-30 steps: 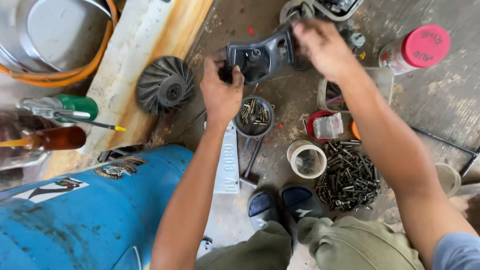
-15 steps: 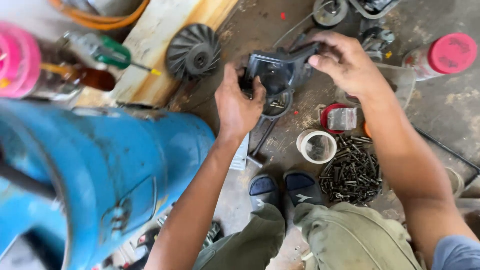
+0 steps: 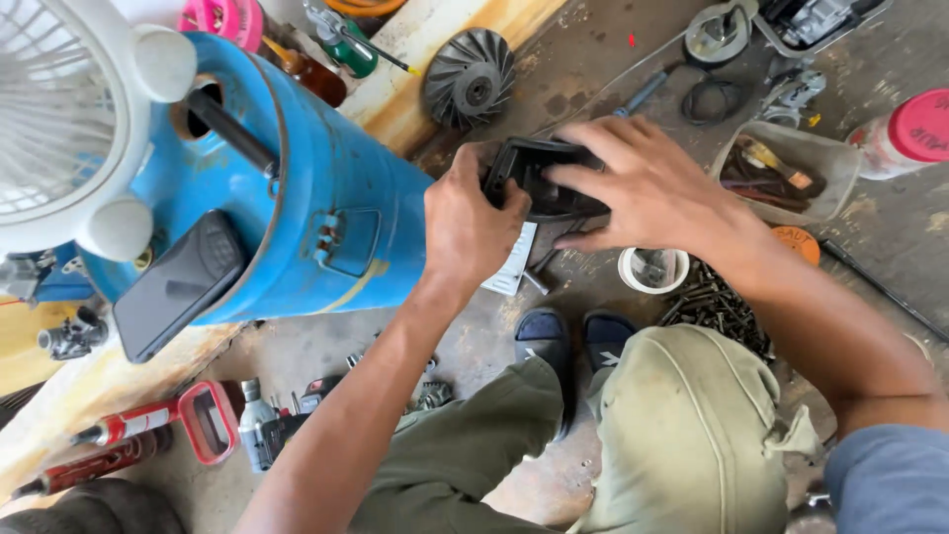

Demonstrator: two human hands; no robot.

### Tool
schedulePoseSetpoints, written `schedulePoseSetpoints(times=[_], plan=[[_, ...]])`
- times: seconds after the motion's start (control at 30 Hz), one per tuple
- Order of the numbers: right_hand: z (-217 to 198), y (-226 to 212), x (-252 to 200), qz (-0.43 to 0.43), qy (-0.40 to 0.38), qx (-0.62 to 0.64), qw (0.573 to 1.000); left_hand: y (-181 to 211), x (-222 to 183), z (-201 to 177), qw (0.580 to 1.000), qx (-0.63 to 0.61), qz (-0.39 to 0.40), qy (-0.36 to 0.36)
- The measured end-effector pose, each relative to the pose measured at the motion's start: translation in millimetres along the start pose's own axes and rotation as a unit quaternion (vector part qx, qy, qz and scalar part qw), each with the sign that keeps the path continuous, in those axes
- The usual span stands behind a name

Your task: The person sits on the workshop floor and disassembles a motorcycle turn signal light assembly, separating the lens and bulb holder from the housing by hand. They wipe the parts with a rag, set components aside, and use a screwdriver on a screw near the motorcycle body panel.

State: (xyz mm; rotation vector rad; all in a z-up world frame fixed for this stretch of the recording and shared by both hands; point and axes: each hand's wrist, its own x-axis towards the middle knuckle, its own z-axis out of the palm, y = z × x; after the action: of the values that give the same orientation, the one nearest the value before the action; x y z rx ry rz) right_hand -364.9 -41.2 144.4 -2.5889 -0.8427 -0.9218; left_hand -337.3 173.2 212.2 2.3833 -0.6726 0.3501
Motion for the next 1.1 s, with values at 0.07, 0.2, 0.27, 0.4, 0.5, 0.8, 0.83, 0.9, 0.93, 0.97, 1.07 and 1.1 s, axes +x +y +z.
schedulePoseSetpoints(times=[0.07,0.2,0.27,0.4,0.5,0.8,0.83,0.9,0.93,0.97,1.07,1.1], plan=[[-5,-4,3,-0.008,0.012,-0.004,1.000,6,-3,-8,0.998,0.004,-0.060,-0.015],[-8,-17,1,-0.046,0.051,-0.016,0.998,12,-10,-20,0.986,0.010,-0.163,-0.040],[-17,-21,0,-0.051,0.033,0.013,0.998,12,-18,-25,0.993,0.014,-0.117,-0.016],[-27,-25,-10,-0.051,0.021,0.084,0.995,21,-24,-28,0.993,0.020,-0.111,-0.024],[-38,-26,-12,-0.057,0.016,0.110,0.992,34,-28,-29,0.993,-0.004,-0.111,-0.035],[-74,-62,-2,-0.062,-0.038,0.082,0.994,52,-60,-56,0.995,-0.029,-0.096,-0.005],[-72,-63,1,-0.070,-0.037,0.082,0.993,50,-65,-60,0.995,-0.028,-0.099,0.003],[-67,-67,8,-0.095,-0.047,0.031,0.994,46,-75,-70,0.994,-0.030,-0.093,0.047],[-76,-75,13,-0.105,-0.047,0.034,0.993,50,-82,-80,0.993,-0.028,-0.098,0.055],[-85,-84,20,-0.129,-0.022,0.028,0.991,53,-88,-91,0.993,-0.030,-0.084,0.073],[-103,-106,40,-0.191,0.016,0.015,0.981,51,-108,-124,0.989,0.001,-0.021,0.147],[-102,-119,49,-0.214,0.025,0.010,0.976,45,-123,-137,0.982,0.033,0.029,0.185]])
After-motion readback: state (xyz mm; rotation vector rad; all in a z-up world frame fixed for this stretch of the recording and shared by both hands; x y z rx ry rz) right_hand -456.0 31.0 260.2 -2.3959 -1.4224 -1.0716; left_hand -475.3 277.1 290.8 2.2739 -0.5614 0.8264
